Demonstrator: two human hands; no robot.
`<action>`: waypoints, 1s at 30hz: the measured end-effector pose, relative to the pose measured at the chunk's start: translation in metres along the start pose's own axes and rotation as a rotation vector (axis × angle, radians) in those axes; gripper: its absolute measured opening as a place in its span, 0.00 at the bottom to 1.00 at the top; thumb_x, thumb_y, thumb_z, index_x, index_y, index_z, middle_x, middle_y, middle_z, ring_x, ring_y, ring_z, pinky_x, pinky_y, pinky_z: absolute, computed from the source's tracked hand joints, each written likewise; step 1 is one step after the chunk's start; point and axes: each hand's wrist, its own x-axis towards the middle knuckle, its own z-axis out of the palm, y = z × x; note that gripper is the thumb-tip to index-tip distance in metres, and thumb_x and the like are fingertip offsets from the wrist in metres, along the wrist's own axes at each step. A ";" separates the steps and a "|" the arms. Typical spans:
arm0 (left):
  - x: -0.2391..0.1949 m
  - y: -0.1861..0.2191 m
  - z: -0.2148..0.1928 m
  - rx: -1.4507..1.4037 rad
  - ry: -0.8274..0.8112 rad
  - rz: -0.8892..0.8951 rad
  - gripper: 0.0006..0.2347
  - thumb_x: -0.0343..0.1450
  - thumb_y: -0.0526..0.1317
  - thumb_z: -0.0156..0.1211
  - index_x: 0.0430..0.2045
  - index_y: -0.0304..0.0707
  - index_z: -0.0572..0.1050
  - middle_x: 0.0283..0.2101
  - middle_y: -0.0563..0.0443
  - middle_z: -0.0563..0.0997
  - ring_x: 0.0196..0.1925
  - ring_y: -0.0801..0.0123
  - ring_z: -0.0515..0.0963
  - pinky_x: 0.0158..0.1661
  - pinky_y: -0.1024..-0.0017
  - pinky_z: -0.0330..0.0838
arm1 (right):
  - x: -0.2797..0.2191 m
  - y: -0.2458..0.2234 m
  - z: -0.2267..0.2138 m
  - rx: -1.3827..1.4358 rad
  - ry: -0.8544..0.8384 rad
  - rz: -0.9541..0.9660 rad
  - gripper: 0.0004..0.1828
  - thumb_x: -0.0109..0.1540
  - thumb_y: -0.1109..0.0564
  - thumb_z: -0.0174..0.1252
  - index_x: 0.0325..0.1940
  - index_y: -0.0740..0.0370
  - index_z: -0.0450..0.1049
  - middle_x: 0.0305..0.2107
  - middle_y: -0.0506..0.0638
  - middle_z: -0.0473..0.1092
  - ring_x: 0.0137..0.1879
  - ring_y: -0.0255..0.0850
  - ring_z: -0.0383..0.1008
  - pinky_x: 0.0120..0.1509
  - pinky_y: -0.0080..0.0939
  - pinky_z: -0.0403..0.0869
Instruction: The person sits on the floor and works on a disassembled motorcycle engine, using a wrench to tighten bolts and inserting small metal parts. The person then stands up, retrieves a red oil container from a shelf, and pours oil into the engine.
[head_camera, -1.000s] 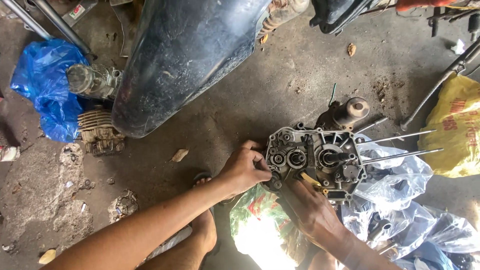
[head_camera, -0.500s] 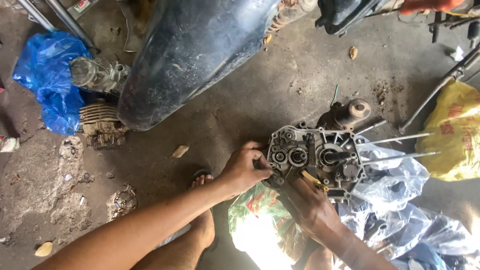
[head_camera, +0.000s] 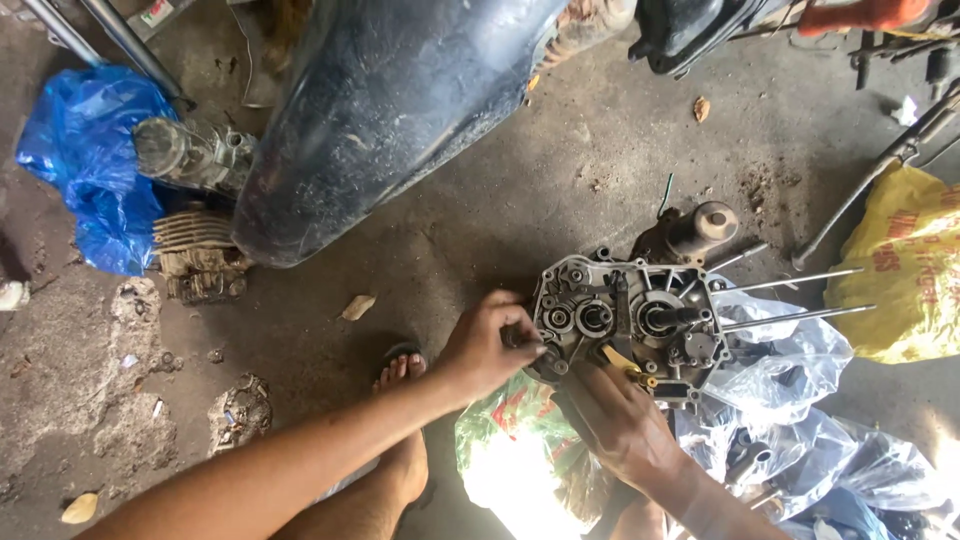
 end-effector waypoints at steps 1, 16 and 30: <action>-0.002 -0.004 0.000 0.001 0.000 0.004 0.07 0.63 0.37 0.72 0.24 0.37 0.78 0.61 0.42 0.71 0.64 0.52 0.73 0.63 0.58 0.66 | -0.002 0.001 0.002 -0.003 0.002 0.000 0.17 0.55 0.67 0.66 0.48 0.71 0.77 0.45 0.61 0.75 0.43 0.45 0.78 0.41 0.41 0.79; 0.052 -0.060 -0.034 0.770 -0.181 1.477 0.10 0.71 0.35 0.62 0.46 0.41 0.81 0.62 0.49 0.77 0.66 0.64 0.76 0.66 0.69 0.72 | -0.004 0.002 0.000 -0.123 0.019 -0.147 0.20 0.52 0.62 0.68 0.49 0.65 0.79 0.49 0.57 0.75 0.51 0.47 0.77 0.52 0.44 0.79; 0.063 -0.041 -0.036 0.667 -0.343 1.500 0.06 0.72 0.36 0.62 0.37 0.35 0.83 0.53 0.43 0.83 0.60 0.59 0.80 0.62 0.70 0.74 | 0.021 -0.015 -0.012 -0.030 0.001 -0.021 0.19 0.52 0.65 0.67 0.47 0.69 0.80 0.43 0.58 0.76 0.40 0.43 0.77 0.41 0.41 0.77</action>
